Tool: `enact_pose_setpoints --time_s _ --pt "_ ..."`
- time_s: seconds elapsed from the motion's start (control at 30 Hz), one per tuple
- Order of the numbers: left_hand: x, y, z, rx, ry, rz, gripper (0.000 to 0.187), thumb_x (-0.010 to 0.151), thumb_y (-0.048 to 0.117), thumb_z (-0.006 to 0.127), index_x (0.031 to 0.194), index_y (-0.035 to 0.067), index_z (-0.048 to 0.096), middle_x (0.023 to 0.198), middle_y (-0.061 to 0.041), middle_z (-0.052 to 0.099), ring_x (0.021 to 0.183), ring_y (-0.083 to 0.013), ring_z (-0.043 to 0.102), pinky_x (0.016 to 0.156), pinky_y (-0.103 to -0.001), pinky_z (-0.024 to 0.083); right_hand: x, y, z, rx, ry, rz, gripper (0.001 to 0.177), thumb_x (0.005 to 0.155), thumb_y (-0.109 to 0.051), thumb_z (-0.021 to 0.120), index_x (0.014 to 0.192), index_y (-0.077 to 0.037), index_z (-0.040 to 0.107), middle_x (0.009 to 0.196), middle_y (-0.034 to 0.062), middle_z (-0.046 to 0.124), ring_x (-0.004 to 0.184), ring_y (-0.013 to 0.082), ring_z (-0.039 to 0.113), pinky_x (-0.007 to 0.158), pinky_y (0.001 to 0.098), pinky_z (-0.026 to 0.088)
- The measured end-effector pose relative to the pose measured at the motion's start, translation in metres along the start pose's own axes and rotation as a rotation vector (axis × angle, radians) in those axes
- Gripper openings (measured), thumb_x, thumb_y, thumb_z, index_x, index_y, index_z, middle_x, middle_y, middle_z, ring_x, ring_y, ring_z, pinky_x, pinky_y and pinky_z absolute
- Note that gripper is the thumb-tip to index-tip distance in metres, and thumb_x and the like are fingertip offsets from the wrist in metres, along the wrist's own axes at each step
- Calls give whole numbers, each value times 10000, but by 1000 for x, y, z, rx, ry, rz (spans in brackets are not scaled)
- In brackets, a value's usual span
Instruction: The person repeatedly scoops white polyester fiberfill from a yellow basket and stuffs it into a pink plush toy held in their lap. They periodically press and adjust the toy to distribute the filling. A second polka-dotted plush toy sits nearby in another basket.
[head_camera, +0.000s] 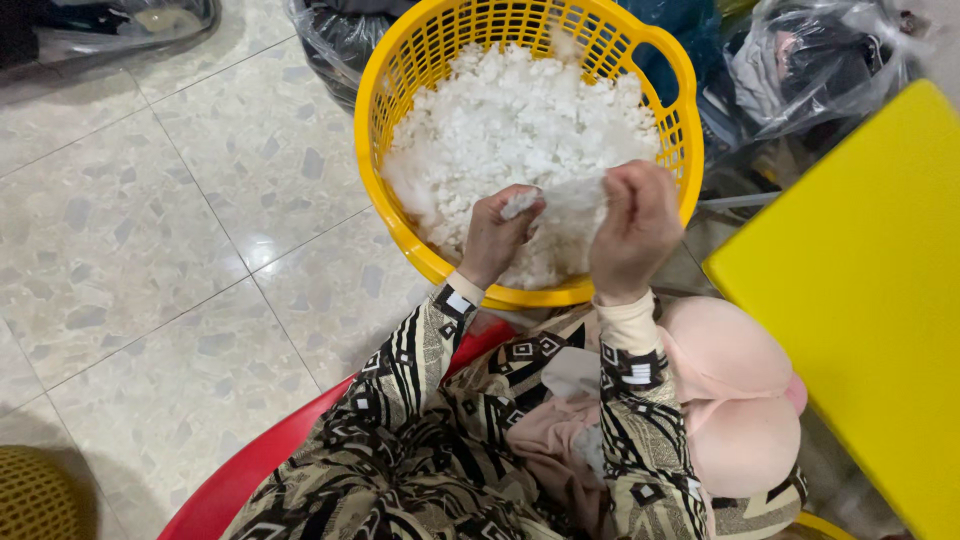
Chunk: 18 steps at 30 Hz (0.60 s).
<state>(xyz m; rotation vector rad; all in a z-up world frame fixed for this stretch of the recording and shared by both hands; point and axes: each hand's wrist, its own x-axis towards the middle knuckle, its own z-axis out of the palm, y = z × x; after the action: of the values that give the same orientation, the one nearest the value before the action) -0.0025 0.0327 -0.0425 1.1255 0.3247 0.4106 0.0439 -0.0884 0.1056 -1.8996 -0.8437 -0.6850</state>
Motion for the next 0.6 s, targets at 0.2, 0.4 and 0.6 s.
enact_pose_setpoints --time_s 0.2,0.4,0.6 --pt "3 4 -15 83 200 -34 155 985 209 697 1013 60 728 691 51 621 549 -39 513 492 -219 414 63 23 -12 42 109 -37 26 1094 16 647 1118 8 651 1100 156 611 949 310 597 853 374 501" --pt "4 -2 -12 -173 209 -87 170 1002 209 681 1091 65 696 801 62 637 629 -34 550 543 -208 439 88 57 23 -498 -538 -21 754 1090 -309 714 1670 -77 291 1678 262 219 1514 505 183 1127 704 212" --pt "8 3 -11 -281 182 -78 294 1015 273 680 1211 55 658 1011 13 654 881 -65 576 759 -235 486 66 85 24 -542 -687 161 880 1091 -455 638 1738 -174 112 1777 206 -2 1631 461 -6 1188 770 72"
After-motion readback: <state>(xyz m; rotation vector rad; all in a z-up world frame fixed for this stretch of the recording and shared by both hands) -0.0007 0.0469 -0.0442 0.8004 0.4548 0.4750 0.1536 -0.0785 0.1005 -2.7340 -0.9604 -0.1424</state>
